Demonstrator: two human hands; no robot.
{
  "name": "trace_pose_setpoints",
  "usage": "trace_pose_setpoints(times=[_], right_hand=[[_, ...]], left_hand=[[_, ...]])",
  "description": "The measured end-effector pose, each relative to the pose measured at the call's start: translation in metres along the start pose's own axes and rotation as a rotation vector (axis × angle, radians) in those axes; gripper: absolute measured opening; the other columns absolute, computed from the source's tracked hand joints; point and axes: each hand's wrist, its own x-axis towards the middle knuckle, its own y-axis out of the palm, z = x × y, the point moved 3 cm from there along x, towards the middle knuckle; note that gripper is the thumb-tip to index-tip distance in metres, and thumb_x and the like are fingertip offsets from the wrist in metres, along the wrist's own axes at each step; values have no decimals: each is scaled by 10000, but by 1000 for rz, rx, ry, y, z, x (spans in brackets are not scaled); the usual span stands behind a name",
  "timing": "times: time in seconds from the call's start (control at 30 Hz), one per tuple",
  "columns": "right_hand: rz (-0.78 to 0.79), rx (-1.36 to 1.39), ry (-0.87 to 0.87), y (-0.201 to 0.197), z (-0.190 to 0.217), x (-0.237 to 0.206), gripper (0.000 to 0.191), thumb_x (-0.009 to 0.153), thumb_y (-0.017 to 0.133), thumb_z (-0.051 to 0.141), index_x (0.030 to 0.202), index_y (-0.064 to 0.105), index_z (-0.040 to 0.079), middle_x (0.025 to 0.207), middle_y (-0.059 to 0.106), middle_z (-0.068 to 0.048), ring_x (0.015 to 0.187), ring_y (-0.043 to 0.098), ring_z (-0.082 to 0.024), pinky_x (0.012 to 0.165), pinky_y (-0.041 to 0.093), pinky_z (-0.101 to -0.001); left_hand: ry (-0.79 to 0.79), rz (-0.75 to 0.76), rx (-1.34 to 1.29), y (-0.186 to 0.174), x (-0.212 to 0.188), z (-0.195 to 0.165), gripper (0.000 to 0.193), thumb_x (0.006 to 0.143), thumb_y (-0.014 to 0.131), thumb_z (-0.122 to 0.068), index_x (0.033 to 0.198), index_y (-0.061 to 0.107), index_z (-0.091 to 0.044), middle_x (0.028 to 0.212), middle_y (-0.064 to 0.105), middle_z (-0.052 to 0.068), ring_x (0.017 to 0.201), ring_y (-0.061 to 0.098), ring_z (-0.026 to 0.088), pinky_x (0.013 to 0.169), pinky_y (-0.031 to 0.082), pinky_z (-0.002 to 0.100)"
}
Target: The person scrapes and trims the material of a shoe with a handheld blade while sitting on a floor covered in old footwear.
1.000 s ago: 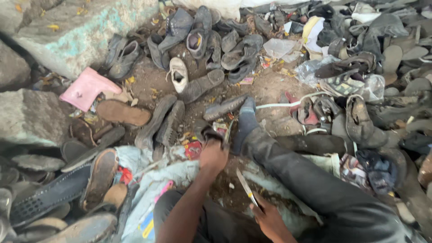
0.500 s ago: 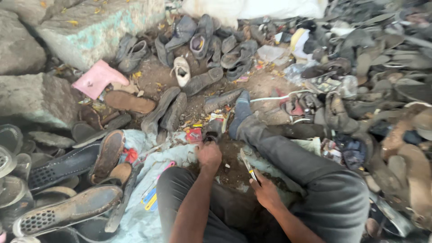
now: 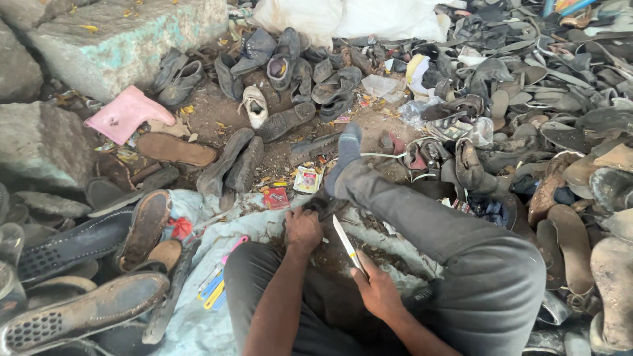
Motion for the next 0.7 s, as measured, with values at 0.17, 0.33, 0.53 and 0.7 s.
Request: trace_pose_setpoints(times=[0.17, 0.33, 0.53, 0.7], right_hand=[[51, -12, 99, 9, -32, -6, 542, 948, 636, 297, 1419, 532, 50, 1059, 708, -274, 944, 708, -426, 788, 546, -479], [82, -221, 87, 17, -50, 31, 500, 972, 611, 310, 1436, 537, 139, 977, 718, -251, 935, 684, -449, 797, 534, -525], [198, -422, 92, 41, -59, 94, 481, 986, 554, 331, 1459, 497, 259, 978, 738, -180, 882, 680, -453, 761, 515, -575], [159, -335, 6, 76, -55, 135, 493, 981, 552, 279, 1467, 492, 230, 1001, 737, -199, 885, 682, -462, 745, 510, -593]], left_hand=[[-41, -150, -51, 10, 11, -4, 281, 830, 703, -411, 857, 751, -136, 918, 749, 64, 1050, 602, 301, 961, 388, 517], [-1, -249, -204, 26, 16, 6, 228, 808, 723, -368, 735, 732, -153, 811, 734, 61, 951, 626, 329, 921, 423, 504], [-56, -280, -272, 30, 13, 8, 200, 754, 782, -299, 686, 706, -127, 794, 730, 66, 909, 626, 335, 878, 431, 516], [15, -360, -333, 29, 7, 11, 180, 755, 784, -269, 711, 695, -119, 795, 727, 71, 869, 618, 342, 852, 427, 516]])
